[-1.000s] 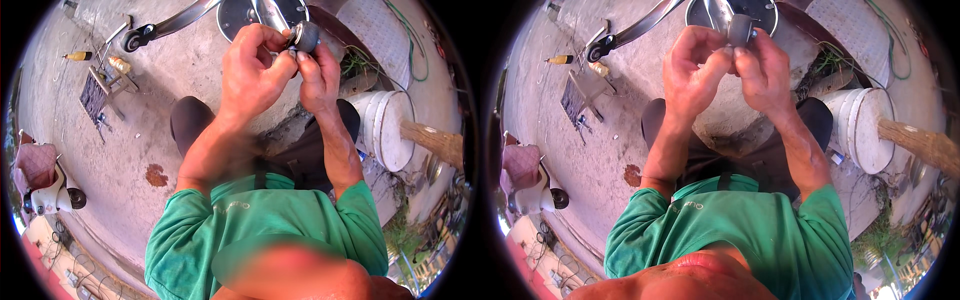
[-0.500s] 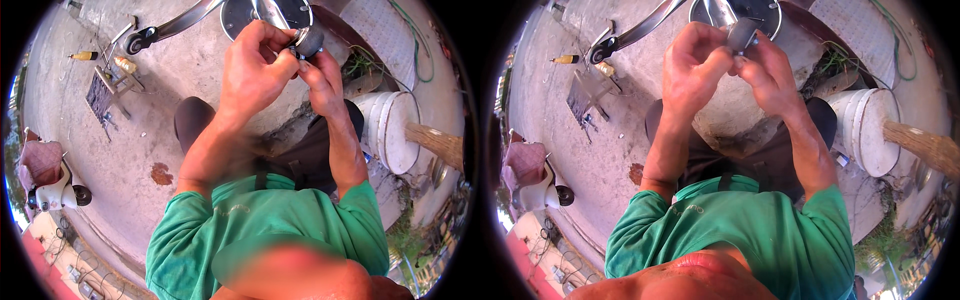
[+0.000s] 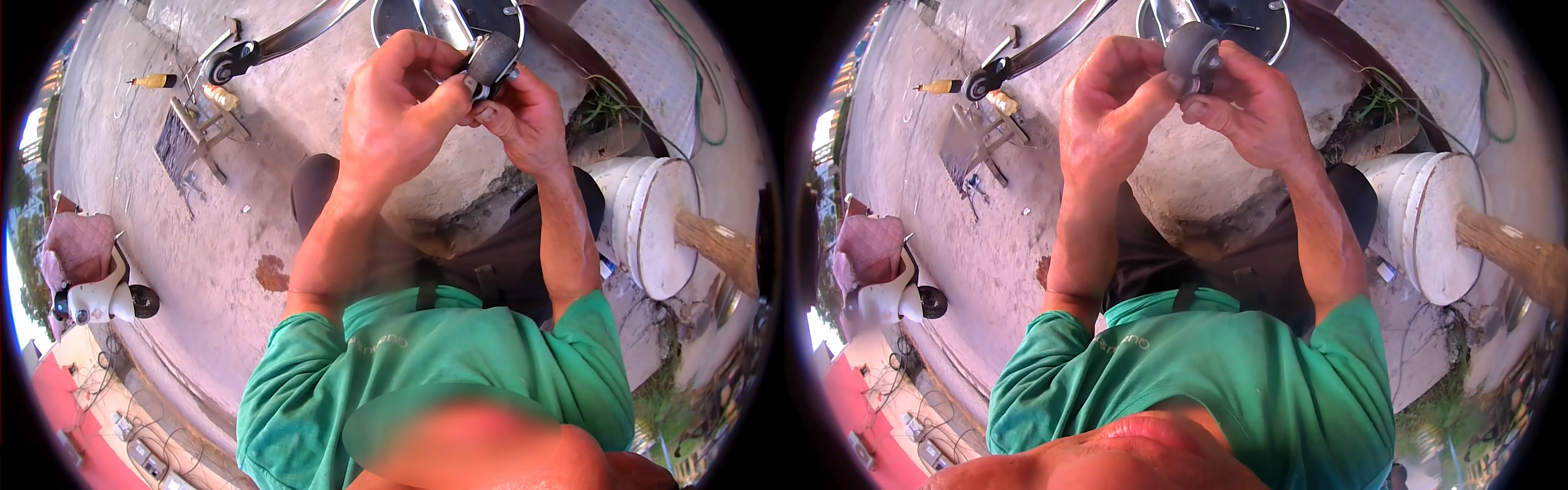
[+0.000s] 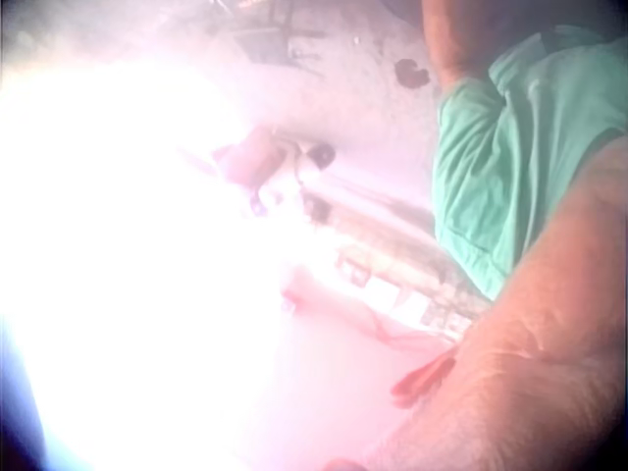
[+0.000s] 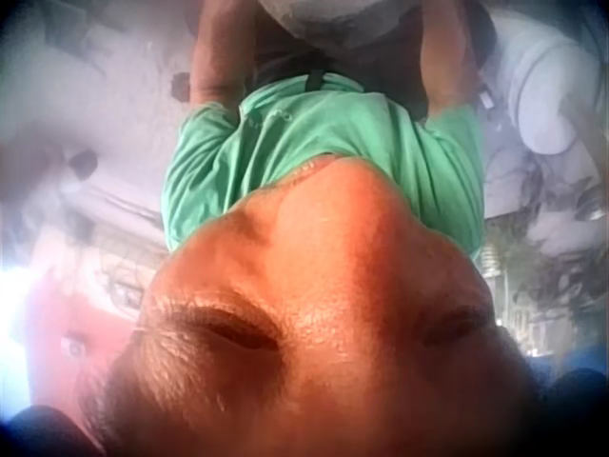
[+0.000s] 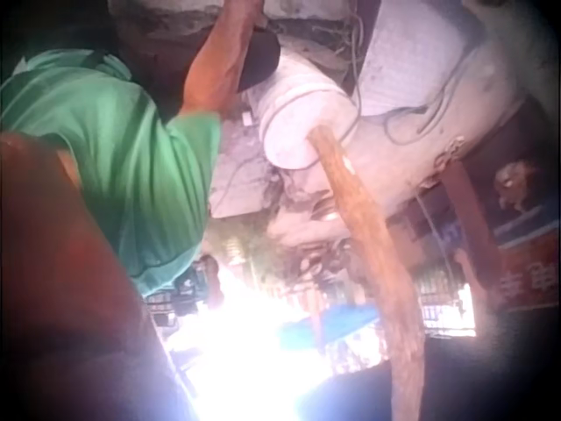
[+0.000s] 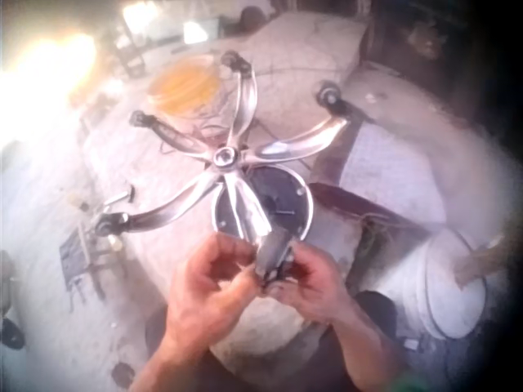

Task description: The person replaces a caster wheel on an office chair base and then uses a T-handle wrench to tighten a central bolt on the underside of the base.

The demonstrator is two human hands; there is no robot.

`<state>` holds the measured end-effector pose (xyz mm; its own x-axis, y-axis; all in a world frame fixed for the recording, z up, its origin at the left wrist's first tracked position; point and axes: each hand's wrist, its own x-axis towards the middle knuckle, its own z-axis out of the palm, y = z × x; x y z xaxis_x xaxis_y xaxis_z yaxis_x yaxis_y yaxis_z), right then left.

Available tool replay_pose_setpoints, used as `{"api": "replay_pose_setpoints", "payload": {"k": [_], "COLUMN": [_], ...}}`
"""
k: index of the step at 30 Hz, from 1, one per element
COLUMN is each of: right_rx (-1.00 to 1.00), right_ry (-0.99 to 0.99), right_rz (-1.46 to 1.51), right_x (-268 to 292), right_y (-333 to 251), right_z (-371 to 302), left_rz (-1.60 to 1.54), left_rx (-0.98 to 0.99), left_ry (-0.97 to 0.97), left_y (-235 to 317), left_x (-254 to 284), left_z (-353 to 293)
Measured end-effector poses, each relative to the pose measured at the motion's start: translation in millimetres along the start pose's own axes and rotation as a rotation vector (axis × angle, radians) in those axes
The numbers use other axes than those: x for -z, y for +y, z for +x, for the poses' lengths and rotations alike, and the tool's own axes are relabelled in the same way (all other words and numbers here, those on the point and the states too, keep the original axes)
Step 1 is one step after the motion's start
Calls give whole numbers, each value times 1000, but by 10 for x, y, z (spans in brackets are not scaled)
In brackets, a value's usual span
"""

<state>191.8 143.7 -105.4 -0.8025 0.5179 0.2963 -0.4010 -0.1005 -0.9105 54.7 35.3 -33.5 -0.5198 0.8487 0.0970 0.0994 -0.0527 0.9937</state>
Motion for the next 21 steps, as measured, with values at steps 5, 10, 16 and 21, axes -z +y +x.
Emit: {"api": "replay_pose_setpoints", "payload": {"k": [5,10,16,21], "right_rx": [-18,-7,65,58], "right_ry": [3,40,-14,9], "right_rz": [-6,88,-8,28], "right_x": [-1,-61,23,17], "right_y": [8,0,79,100], "right_z": [8,1,29,11], "left_rz": [-154,245,458,446], "left_rx": [-46,-430,-659,-614], "left_ry": [74,56,9,-2], "left_y": [-26,-188,-197,-191], "left_x": [21,156,156,176], "left_z": [-82,-210,-167,-190]}}
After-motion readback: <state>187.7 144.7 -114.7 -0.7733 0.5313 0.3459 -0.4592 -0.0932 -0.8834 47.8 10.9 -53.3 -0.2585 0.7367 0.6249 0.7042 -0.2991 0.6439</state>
